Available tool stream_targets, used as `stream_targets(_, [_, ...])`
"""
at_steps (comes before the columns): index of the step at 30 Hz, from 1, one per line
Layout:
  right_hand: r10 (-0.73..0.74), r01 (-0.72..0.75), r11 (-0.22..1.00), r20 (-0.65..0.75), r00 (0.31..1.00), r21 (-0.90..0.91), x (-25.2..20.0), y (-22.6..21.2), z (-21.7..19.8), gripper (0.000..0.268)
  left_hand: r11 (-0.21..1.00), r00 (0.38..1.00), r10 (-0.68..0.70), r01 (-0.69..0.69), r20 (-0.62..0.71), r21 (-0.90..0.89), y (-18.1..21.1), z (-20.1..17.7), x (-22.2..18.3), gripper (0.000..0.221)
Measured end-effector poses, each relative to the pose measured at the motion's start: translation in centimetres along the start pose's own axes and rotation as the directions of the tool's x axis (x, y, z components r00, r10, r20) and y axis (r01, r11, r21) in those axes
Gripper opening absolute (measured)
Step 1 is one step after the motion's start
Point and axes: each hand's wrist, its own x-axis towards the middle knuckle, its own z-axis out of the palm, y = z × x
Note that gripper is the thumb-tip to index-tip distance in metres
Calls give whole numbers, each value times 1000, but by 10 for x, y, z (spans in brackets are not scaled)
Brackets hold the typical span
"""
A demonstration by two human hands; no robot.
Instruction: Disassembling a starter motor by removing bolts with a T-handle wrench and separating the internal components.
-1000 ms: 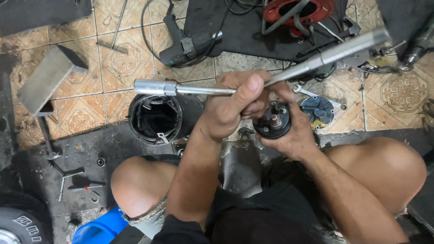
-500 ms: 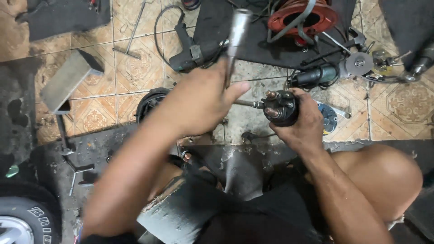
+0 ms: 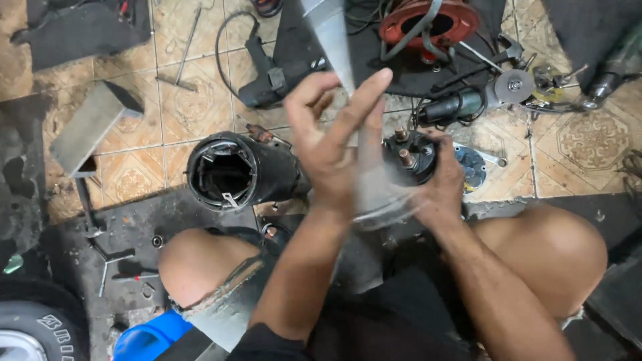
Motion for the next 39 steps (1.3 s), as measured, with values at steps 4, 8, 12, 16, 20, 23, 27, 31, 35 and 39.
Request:
stream_targets(4, [-10,3,993,-58,998,-120,-3,13,-2,82,998,999,-45,43,-30,-53,24,7,-10,50])
stream_targets(8, [-23,17,997,-88,996,-75,-5,12,-1,89,774,980,-17,-112,-197,-624,17,33,-30,64])
stream_targets(12, [44,-54,995,-120,992,-88,-11,8,2,88,618,952,-260,38,-159,-785,16,36,-24,65])
stream_targets(16, [219,-226,972,-99,971,-59,-13,12,3,87,448,946,-229,310,228,-839,-16,41,-13,28])
stream_targets(20, [311,-315,947,-70,948,-55,-17,25,5,86,350,909,-115,414,400,-840,-32,26,-9,21])
stream_targets(23, [314,-321,946,-115,942,-39,-20,30,7,90,227,871,10,477,492,-849,-27,12,-1,23])
stream_targets(27, [264,-266,964,-117,958,-1,-16,26,4,95,185,732,172,633,659,-752,-35,5,9,55])
stream_targets(31, [255,-253,967,-110,961,34,-15,26,4,98,174,688,278,650,670,-740,-47,15,6,106])
stream_targets(35, [161,-162,987,-126,979,3,-20,43,6,98,377,723,176,578,669,-724,-16,17,-9,46])
stream_targets(39, [52,-45,996,-90,995,79,-21,39,5,74,648,897,-178,417,405,-638,23,25,-17,35])
